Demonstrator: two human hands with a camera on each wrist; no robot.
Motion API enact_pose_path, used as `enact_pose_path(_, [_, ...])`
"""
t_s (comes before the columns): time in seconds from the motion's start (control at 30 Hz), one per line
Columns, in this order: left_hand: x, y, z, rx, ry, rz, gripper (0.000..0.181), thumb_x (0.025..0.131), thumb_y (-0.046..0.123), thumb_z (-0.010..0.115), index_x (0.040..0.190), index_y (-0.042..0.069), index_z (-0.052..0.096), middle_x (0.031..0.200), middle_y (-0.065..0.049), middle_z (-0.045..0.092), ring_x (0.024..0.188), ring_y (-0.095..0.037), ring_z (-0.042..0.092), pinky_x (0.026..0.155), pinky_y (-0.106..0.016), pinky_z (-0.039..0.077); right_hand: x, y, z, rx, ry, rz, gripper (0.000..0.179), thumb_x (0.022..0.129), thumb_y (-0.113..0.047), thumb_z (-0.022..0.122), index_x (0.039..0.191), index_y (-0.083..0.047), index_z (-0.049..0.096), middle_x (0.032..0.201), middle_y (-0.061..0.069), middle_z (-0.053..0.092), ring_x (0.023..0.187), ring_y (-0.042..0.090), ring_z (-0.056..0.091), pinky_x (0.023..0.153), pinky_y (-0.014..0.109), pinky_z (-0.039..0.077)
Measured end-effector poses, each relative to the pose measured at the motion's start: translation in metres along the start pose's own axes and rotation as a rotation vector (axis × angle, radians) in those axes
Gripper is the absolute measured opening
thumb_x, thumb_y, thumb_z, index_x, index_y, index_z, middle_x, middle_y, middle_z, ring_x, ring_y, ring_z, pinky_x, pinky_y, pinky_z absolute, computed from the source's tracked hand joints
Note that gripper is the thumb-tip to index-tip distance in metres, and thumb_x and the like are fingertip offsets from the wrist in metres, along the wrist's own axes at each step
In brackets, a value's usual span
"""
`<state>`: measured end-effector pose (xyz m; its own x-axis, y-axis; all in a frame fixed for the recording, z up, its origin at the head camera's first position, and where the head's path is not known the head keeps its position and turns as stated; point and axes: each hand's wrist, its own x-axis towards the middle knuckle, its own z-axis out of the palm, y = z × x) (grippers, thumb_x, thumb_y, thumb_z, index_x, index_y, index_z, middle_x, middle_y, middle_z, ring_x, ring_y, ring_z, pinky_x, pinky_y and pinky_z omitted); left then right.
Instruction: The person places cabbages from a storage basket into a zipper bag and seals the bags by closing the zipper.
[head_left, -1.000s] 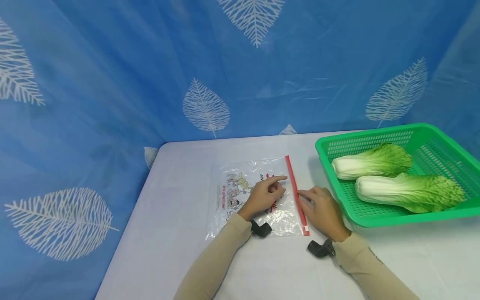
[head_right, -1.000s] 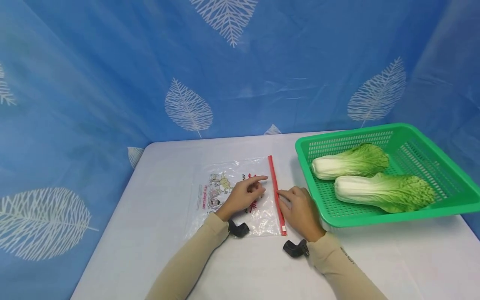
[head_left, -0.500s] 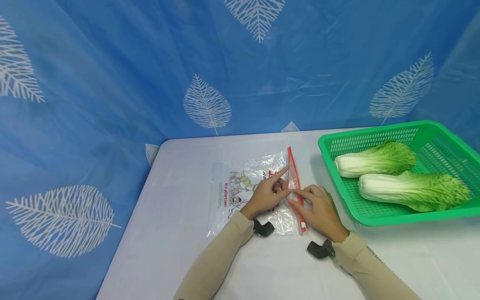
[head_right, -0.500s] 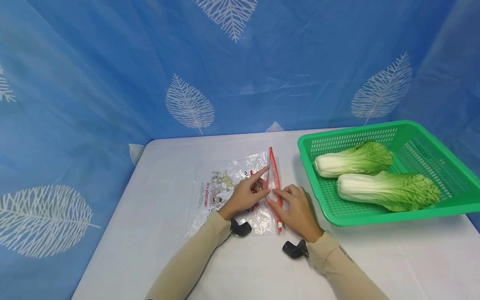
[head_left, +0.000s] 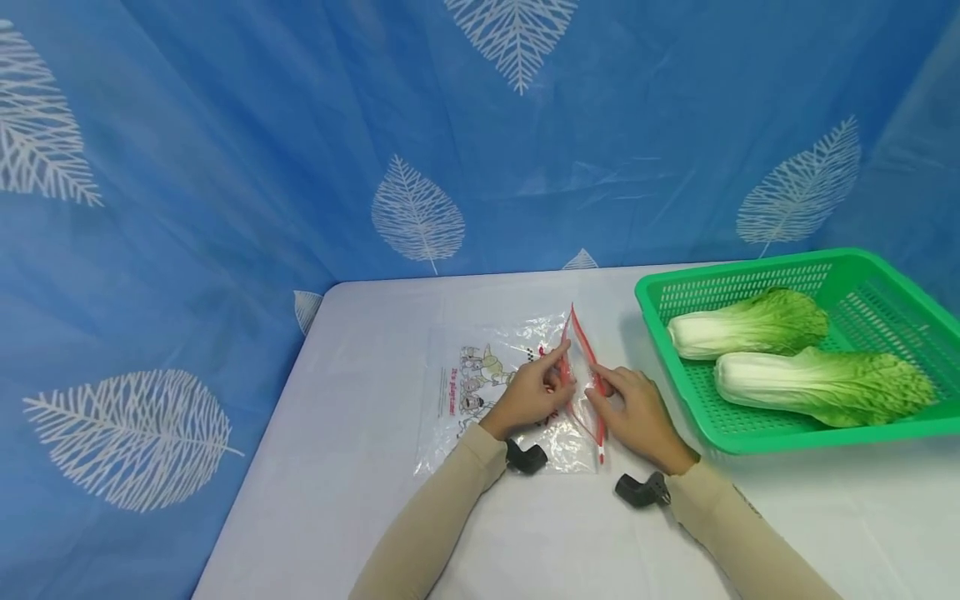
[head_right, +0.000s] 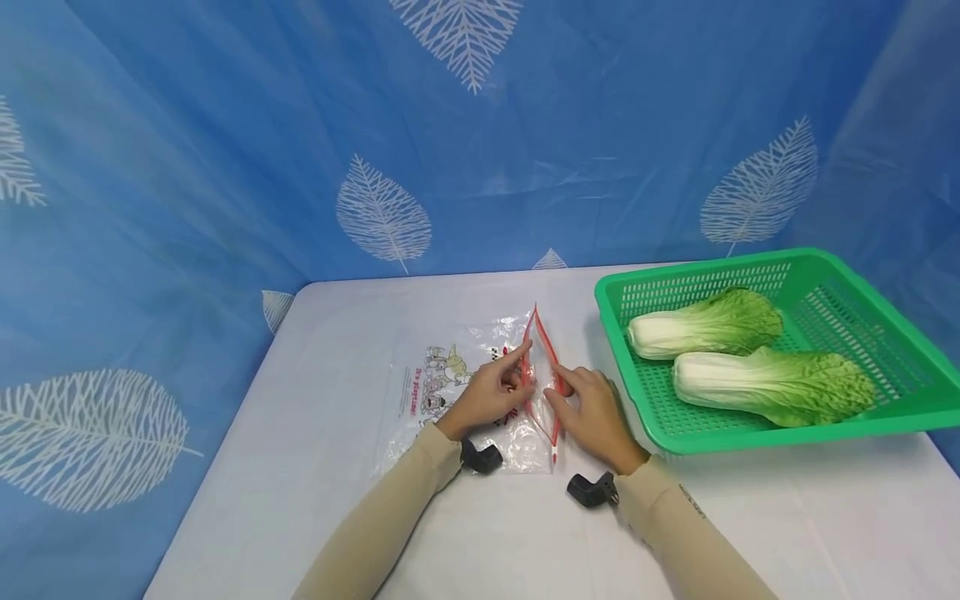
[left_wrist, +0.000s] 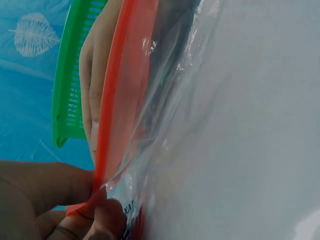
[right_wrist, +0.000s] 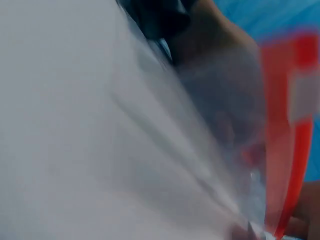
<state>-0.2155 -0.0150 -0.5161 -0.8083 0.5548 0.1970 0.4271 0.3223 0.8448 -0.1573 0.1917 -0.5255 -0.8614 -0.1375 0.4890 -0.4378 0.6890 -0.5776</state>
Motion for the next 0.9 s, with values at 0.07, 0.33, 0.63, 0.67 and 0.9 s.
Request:
enact_pose_path(0.07, [0.0,0.002,-0.001,-0.041,-0.003,-0.017,0.073,0.092,0.007,0.071,0.158,0.004,0.039,0.074,0.0,0.064,0.063,-0.004,0.056,0.059,-0.02,0.05,0.006,0.002,-0.001,0.056,-0.019,0.019,0.037,0.092,-0.007,0.072,0.127,0.004,0.069,0.079,-0.002,0.058,0.074,0.018,0.048,0.068,0.033,0.035])
enact_pose_path(0.33, [0.002,0.018,-0.012,-0.13,-0.089,-0.062,0.084,0.083,-0.005,0.062,0.161,0.009,0.034,0.062,0.004,0.044,0.047,-0.006,0.037,0.046,-0.021,0.037,0.011,0.004,-0.005,0.315,-0.089,0.152,0.041,0.098,-0.006,0.067,0.138,0.0,0.063,0.086,0.004,0.065,0.068,0.012,0.053,0.059,0.022,0.041])
enact_pose_path(0.63, [-0.001,0.056,-0.041,0.064,-0.166,-0.004,0.085,0.082,-0.004,0.062,0.161,0.009,0.032,0.13,-0.002,0.049,0.061,-0.007,0.043,0.053,-0.021,0.039,0.01,-0.027,-0.017,0.44,-0.084,0.185,0.044,0.095,0.004,0.066,0.138,0.01,0.059,0.086,0.013,0.059,0.07,0.015,0.049,0.059,0.021,0.04])
enact_pose_path(0.67, [-0.002,0.061,-0.044,0.074,-0.176,-0.004,0.085,0.083,-0.003,0.062,0.161,0.01,0.031,0.134,-0.001,0.047,0.061,-0.008,0.042,0.054,-0.022,0.039,0.011,-0.03,-0.019,0.443,-0.083,0.184,0.044,0.094,0.005,0.066,0.137,0.011,0.059,0.086,0.013,0.059,0.071,0.015,0.05,0.06,0.021,0.041])
enact_pose_path(0.9, [-0.007,0.076,-0.062,0.108,-0.188,0.029,0.085,0.085,-0.003,0.061,0.162,0.015,0.031,0.148,-0.001,0.039,0.068,-0.011,0.044,0.061,-0.023,0.042,0.009,-0.036,-0.022,0.412,-0.099,0.16,0.046,0.093,0.007,0.068,0.137,0.012,0.058,0.084,0.011,0.058,0.072,0.016,0.051,0.062,0.019,0.043])
